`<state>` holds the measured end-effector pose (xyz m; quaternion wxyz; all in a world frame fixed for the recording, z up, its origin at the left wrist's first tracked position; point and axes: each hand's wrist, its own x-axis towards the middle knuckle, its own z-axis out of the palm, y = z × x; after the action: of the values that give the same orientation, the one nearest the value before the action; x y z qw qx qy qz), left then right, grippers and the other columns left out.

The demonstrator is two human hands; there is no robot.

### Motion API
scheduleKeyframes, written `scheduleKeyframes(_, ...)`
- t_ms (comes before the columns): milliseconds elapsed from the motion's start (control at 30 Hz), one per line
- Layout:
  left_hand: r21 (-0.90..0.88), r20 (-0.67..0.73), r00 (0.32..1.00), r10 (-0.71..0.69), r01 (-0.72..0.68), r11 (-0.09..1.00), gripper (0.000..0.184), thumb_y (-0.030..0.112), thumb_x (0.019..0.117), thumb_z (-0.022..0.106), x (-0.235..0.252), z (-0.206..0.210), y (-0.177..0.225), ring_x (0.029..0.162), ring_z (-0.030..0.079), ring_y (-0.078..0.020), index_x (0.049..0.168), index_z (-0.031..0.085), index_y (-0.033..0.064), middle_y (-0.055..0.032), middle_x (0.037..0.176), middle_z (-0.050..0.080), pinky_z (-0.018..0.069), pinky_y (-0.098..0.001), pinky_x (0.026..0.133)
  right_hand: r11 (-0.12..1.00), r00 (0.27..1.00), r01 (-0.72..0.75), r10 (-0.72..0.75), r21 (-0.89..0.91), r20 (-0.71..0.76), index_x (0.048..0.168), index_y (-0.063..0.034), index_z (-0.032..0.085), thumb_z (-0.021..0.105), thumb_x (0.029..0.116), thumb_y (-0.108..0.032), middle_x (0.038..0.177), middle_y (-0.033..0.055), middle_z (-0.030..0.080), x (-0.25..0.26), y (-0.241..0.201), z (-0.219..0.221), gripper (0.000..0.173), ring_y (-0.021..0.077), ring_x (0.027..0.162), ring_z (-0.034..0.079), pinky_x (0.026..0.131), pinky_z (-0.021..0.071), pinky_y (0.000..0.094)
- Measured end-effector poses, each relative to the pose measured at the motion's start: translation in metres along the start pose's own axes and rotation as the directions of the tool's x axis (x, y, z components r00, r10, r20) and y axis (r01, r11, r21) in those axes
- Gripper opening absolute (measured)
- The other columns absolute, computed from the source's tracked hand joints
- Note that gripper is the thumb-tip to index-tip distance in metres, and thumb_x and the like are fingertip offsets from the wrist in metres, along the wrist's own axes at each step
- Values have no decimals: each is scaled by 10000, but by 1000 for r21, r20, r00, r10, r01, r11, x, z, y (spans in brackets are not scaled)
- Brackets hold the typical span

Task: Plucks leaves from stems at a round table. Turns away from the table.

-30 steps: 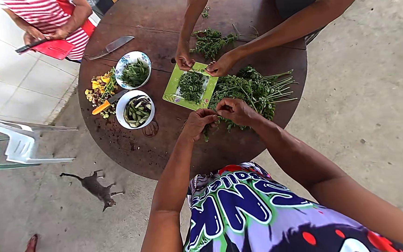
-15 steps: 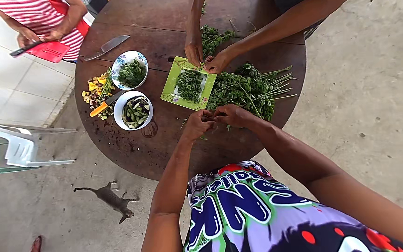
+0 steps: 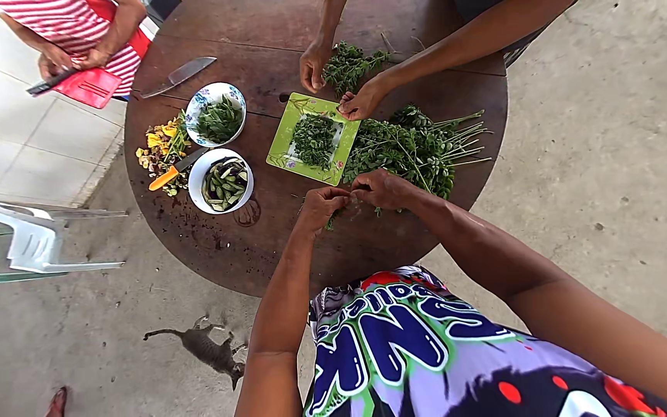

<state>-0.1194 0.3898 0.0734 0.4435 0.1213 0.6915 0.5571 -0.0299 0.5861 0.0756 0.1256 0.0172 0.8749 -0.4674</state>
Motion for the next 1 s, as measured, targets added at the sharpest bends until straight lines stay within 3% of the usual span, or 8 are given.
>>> scheduleKeyframes(300,-59,20,999,-47,48,997,91,-19,960,673,-5,-22,-2,657,678,-135,1036,713,-48,-111,834,719,592,-257,618,996,997,51,-47,-77,55,1003,-48,702,599,1050,-189,814,80,664,2,3,-24,181,204,744,642,746,544,418)
scheduleKeyframes(500,-89,-89,994,-61,53,995,102,1,981,649,-14,-51,-10,664,676,-132,1059,702,-40,-97,843,719,587,-255,615,998,999,-6,8,-63,43,1002,-27,706,581,1056,-175,833,99,667,0,9,-50,201,213,752,640,759,542,442)
scheduleKeyframes(667,-99,-141,989,-42,28,995,104,-4,986,638,-13,-57,-15,670,676,-135,1064,696,-42,-105,853,721,589,-263,622,999,1000,8,-8,-34,11,1024,-4,711,634,1014,-129,914,149,693,20,5,-9,147,281,851,678,817,560,504)
scheduleKeyframes(733,-58,-175,984,-31,21,998,100,0,979,653,-9,-53,-15,652,667,-130,1059,702,-36,-106,850,719,579,-254,603,999,1000,-3,3,34,-17,1101,16,695,654,990,-93,990,174,704,40,4,22,161,309,905,690,855,560,518)
scheduleKeyframes(833,53,-254,967,2,12,999,97,12,971,673,-8,-53,-16,643,661,-120,1056,708,-16,-97,861,723,567,-248,590,988,999,9,-14,153,37,1411,-21,541,666,989,-89,1302,184,644,64,9,49,445,305,1036,698,937,570,492)
scheduleKeyframes(867,81,-272,962,7,16,997,97,20,968,683,-8,-55,-15,646,661,-116,1056,710,-10,-94,864,726,564,-246,590,986,998,19,-30,164,64,1441,-38,526,663,995,-107,1336,179,632,68,7,50,471,299,1066,695,960,564,483)
scheduleKeyframes(933,88,-274,962,3,22,996,103,26,961,695,-12,-57,-13,657,670,-116,1058,707,-8,-92,868,727,571,-247,601,988,990,66,-82,142,111,1372,-31,593,645,1024,-154,1219,167,690,70,-3,46,372,283,1035,705,957,563,476)
scheduleKeyframes(1000,50,-247,969,-7,20,999,109,29,956,702,-14,-56,-12,660,668,-119,1058,705,-8,-92,869,723,572,-247,600,987,986,132,-141,93,95,1170,-22,713,617,1034,-151,1023,151,726,68,-7,44,211,269,908,700,873,563,475)
